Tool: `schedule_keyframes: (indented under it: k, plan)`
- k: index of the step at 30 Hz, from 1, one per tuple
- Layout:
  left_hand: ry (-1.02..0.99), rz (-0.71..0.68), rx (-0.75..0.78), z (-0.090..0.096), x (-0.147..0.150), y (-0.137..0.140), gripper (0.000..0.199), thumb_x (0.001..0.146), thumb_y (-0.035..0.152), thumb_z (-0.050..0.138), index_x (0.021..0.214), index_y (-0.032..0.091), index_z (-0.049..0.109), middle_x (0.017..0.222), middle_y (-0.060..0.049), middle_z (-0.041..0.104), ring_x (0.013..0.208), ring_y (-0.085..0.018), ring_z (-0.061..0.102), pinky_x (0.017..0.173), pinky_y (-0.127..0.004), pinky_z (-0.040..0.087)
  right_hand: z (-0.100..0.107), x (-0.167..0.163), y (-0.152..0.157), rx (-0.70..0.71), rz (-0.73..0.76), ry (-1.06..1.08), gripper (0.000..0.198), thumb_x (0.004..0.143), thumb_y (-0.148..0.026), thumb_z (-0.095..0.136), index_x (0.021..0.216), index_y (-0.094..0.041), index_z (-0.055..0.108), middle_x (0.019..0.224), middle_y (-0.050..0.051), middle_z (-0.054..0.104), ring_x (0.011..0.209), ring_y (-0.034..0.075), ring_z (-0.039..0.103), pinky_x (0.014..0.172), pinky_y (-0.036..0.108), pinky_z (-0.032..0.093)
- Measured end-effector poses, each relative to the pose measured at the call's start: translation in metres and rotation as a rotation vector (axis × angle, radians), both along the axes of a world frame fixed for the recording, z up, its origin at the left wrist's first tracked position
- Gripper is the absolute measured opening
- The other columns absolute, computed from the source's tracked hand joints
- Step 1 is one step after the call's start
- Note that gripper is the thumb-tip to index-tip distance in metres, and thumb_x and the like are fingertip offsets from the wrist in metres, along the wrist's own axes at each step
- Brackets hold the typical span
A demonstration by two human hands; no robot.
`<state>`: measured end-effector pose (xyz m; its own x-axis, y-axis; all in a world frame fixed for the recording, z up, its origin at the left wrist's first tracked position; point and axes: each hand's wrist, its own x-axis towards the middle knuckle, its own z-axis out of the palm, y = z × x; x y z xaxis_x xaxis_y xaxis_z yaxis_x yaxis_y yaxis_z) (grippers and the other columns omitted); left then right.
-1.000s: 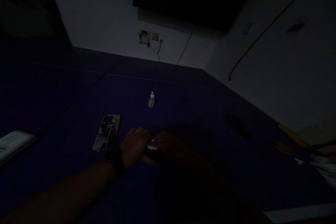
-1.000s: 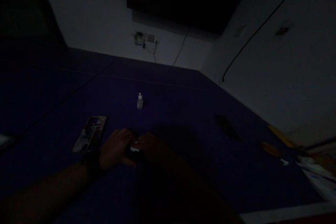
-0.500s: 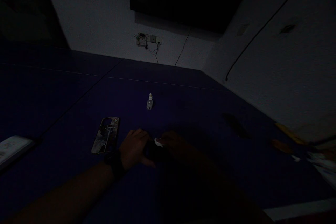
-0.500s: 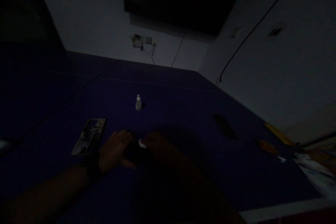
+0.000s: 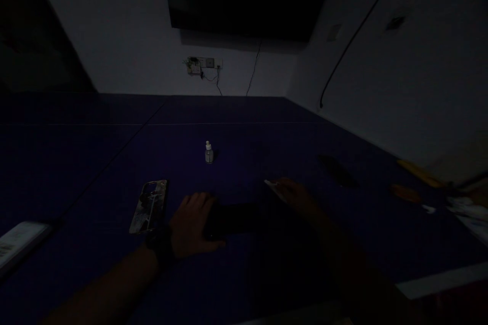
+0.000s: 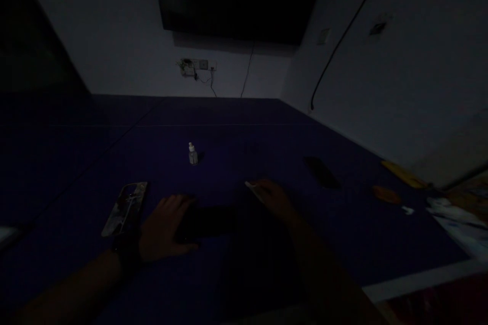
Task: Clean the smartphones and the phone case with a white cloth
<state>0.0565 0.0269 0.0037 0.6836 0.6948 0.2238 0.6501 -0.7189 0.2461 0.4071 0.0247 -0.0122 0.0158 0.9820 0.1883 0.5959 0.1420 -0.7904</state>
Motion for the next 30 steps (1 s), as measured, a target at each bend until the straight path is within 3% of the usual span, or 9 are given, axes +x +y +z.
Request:
schedule_keyframes:
  k: [4, 8, 13, 16, 24, 30]
  plan:
    - [0.044, -0.074, -0.03, 0.009, 0.013, -0.006, 0.091, 0.071, 0.069, 0.075, 0.143, 0.021, 0.047, 0.139, -0.015, 0.054, 0.123, -0.038, 0.052, 0.103, -0.053, 0.04, -0.005, -0.001, 0.01, 0.041, 0.003, 0.048, 0.041, 0.093, -0.053, 0.052, 0.105, -0.023, 0.077, 0.108, 0.009, 0.074, 0.102, 0.029, 0.069, 0.092, 0.044, 0.053]
    - [0.132, -0.09, -0.068, 0.024, 0.041, -0.005, 0.072, 0.074, 0.047, 0.082, 0.135, 0.024, 0.053, 0.138, -0.011, 0.057, 0.12, -0.034, 0.055, 0.1, -0.048, 0.045, -0.009, -0.004, 0.016, 0.075, 0.032, 0.099, 0.038, 0.091, -0.05, 0.054, 0.1, -0.023, 0.078, 0.109, 0.009, 0.075, 0.104, 0.028, 0.069, 0.095, 0.042, 0.052]
    - [0.228, -0.146, -0.157, 0.039, 0.08, 0.013, 0.1, 0.057, 0.059, 0.089, 0.14, 0.02, 0.05, 0.138, -0.015, 0.057, 0.12, -0.039, 0.057, 0.103, -0.05, 0.045, -0.008, 0.0, 0.019, 0.089, 0.021, 0.151, 0.037, 0.088, -0.05, 0.056, 0.096, -0.022, 0.079, 0.106, 0.01, 0.076, 0.103, 0.028, 0.07, 0.093, 0.04, 0.052]
    - [0.257, -0.159, -0.175, 0.039, 0.092, 0.022, 0.09, 0.053, 0.054, 0.09, 0.132, 0.022, 0.058, 0.133, -0.013, 0.061, 0.118, -0.037, 0.06, 0.1, -0.046, 0.048, -0.007, 0.004, 0.019, 0.083, 0.012, 0.175, 0.039, 0.085, -0.051, 0.058, 0.097, -0.021, 0.079, 0.105, 0.01, 0.077, 0.102, 0.029, 0.07, 0.094, 0.04, 0.051]
    - [0.143, -0.199, -0.209, 0.039, 0.095, 0.017, 0.055, 0.053, 0.029, 0.089, 0.103, 0.022, 0.067, 0.102, -0.005, 0.07, 0.094, -0.029, 0.069, 0.084, -0.037, 0.054, -0.005, 0.001, 0.02, 0.035, -0.015, 0.225, 0.044, 0.085, -0.053, 0.057, 0.1, -0.018, 0.079, 0.103, 0.009, 0.078, 0.097, 0.029, 0.071, 0.091, 0.042, 0.051]
    - [-0.144, -0.108, -0.208, 0.049, 0.074, -0.004, 0.067, 0.06, 0.027, 0.085, 0.119, 0.021, 0.054, 0.114, -0.007, 0.065, 0.102, -0.028, 0.066, 0.09, -0.04, 0.053, -0.001, 0.003, 0.018, 0.002, -0.083, 0.255, 0.045, 0.077, -0.057, 0.064, 0.094, -0.018, 0.08, 0.094, 0.009, 0.079, 0.088, 0.03, 0.071, 0.081, 0.041, 0.052]
